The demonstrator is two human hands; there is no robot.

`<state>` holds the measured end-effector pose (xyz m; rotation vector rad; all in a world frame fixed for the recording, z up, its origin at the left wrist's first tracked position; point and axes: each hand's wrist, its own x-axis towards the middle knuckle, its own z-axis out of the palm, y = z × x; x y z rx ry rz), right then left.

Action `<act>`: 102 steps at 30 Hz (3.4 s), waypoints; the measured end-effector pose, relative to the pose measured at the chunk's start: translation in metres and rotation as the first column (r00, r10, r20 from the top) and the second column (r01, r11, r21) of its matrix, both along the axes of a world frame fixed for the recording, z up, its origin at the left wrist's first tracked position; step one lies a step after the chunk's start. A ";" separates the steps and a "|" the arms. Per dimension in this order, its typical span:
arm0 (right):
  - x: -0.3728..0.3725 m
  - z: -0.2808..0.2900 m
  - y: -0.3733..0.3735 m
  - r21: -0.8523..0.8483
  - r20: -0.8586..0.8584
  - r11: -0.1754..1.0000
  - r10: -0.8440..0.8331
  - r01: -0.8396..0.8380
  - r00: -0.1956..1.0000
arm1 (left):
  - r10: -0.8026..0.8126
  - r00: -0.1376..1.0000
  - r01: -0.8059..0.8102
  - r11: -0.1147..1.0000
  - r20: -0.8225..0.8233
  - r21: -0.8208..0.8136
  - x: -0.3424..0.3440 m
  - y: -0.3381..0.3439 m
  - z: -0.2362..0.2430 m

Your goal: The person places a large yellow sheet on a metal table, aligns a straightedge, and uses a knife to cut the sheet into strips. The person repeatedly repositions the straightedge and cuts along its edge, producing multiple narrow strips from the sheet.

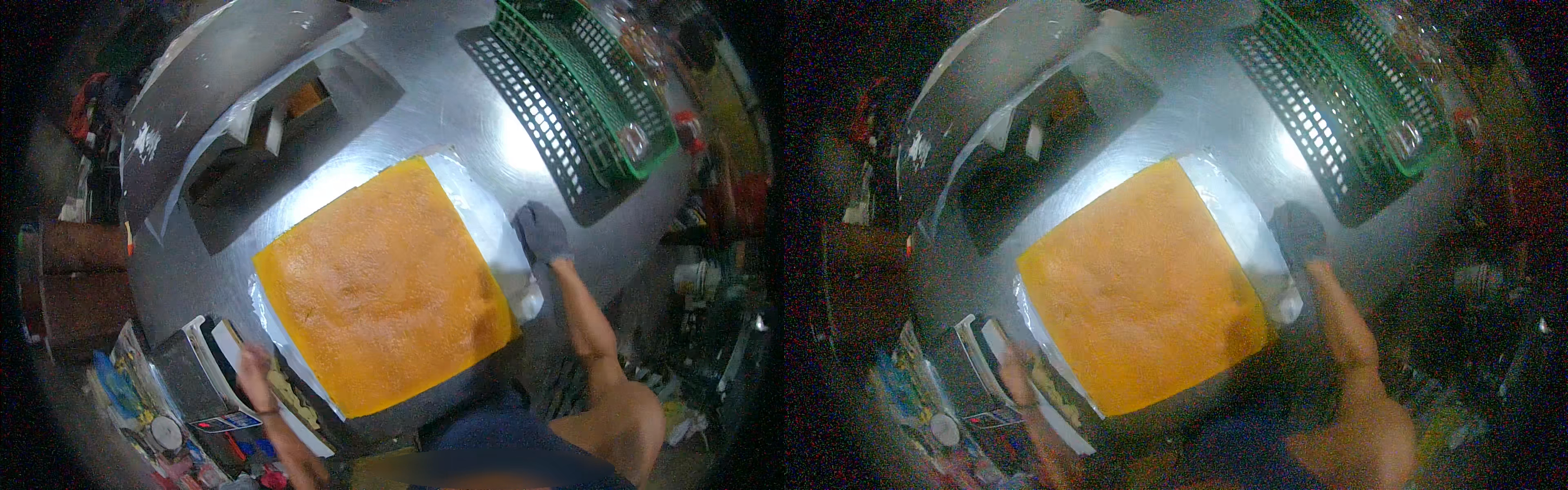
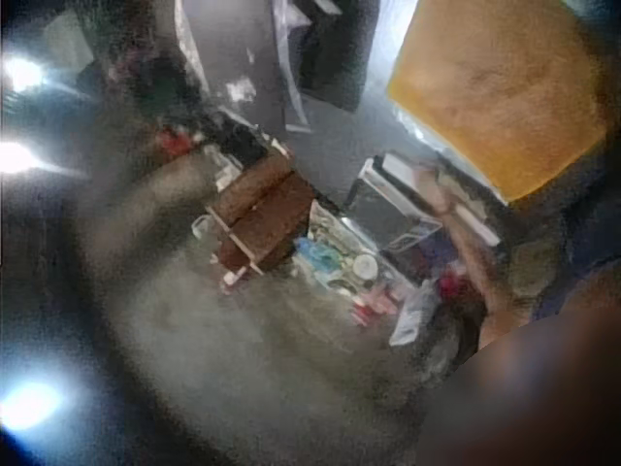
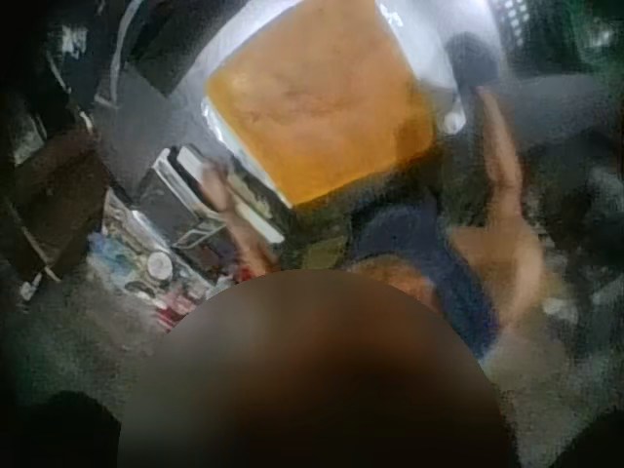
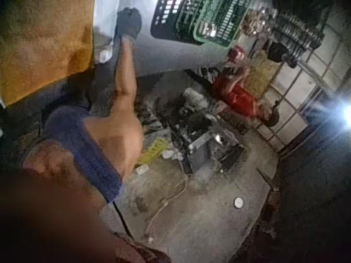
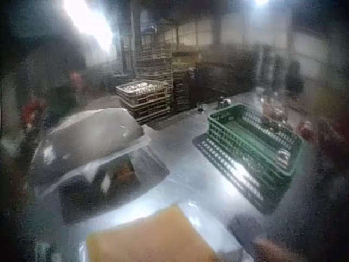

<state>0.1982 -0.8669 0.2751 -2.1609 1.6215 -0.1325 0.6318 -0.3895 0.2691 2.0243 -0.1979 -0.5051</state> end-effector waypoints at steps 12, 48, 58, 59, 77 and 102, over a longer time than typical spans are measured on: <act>-0.052 -0.028 0.023 0.557 0.287 0.830 -0.170 -0.019 0.943 | -0.283 0.913 0.070 0.817 0.292 0.572 -0.104 0.045 -0.071; -0.078 0.157 0.174 -0.181 0.867 0.897 -0.048 0.403 0.495 | -0.583 0.803 0.308 0.586 -0.125 -0.749 -0.232 0.115 0.015; 0.193 0.020 0.473 0.110 0.834 0.942 0.086 -0.316 0.545 | -0.033 0.961 -0.245 0.365 -0.275 -0.898 -0.079 0.240 0.022; 0.198 0.018 0.477 0.095 0.806 0.942 0.118 -0.323 0.580 | 0.060 0.962 -0.267 0.419 -0.267 -0.868 -0.052 0.259 0.023; 0.158 0.004 0.456 -0.193 0.449 0.056 0.893 -0.980 -0.038 | 0.709 0.656 -0.749 0.570 -0.258 -0.339 0.071 0.338 -0.049; -0.101 -0.037 0.340 -0.122 -0.238 0.855 0.467 -0.504 0.851 | 0.401 0.862 -0.341 0.911 0.309 -0.232 -0.111 0.251 -0.045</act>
